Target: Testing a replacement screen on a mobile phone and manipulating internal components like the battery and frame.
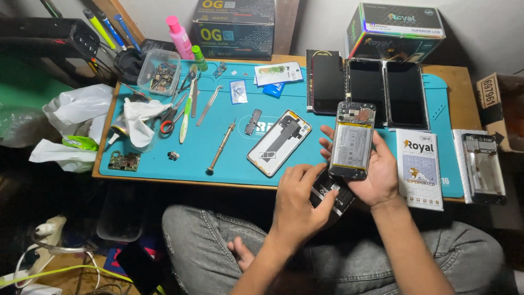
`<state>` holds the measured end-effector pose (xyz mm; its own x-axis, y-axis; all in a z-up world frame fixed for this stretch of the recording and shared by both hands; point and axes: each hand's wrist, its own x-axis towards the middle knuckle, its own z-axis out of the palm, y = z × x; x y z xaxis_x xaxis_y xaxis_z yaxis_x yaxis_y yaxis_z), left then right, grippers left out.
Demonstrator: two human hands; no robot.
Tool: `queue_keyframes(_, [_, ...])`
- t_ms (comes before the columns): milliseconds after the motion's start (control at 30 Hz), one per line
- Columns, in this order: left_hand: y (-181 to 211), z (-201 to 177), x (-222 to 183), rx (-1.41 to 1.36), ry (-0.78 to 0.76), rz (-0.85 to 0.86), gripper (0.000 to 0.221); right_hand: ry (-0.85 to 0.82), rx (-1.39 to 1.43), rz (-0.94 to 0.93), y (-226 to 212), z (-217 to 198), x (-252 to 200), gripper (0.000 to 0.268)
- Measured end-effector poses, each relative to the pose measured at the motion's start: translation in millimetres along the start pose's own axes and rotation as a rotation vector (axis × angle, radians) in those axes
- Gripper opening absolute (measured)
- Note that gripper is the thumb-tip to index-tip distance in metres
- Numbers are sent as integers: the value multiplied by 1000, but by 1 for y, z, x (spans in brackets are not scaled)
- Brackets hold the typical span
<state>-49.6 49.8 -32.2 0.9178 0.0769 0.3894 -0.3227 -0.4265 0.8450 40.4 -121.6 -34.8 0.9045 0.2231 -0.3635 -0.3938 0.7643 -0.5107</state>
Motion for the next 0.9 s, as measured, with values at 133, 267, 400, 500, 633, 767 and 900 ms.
queue_keyframes(133, [-4,7,-5,117,-52,38,55,-8,14,-32,-3,13,-3,63])
queue_keyframes(267, [-5,6,-3,99,-47,32,52,-11,71,-29,1,8,-4,61])
queue_keyframes(400, [-12,-10,5,39,-18,10,32,-66,40,-21,3,4,-2,61])
queue_keyframes(500, [-13,-44,24,114,96,3,25,-75,-9,-3,4,5,-2,61])
queue_keyframes(633, [-42,-87,41,485,303,-39,39,-131,-37,12,5,-1,-1,61])
queue_keyframes(767, [-39,-111,44,637,273,-141,46,-124,-69,-12,6,3,-3,62])
queue_keyframes(900, [52,-112,31,-416,80,-292,29,-250,-102,-9,2,-1,-5,63])
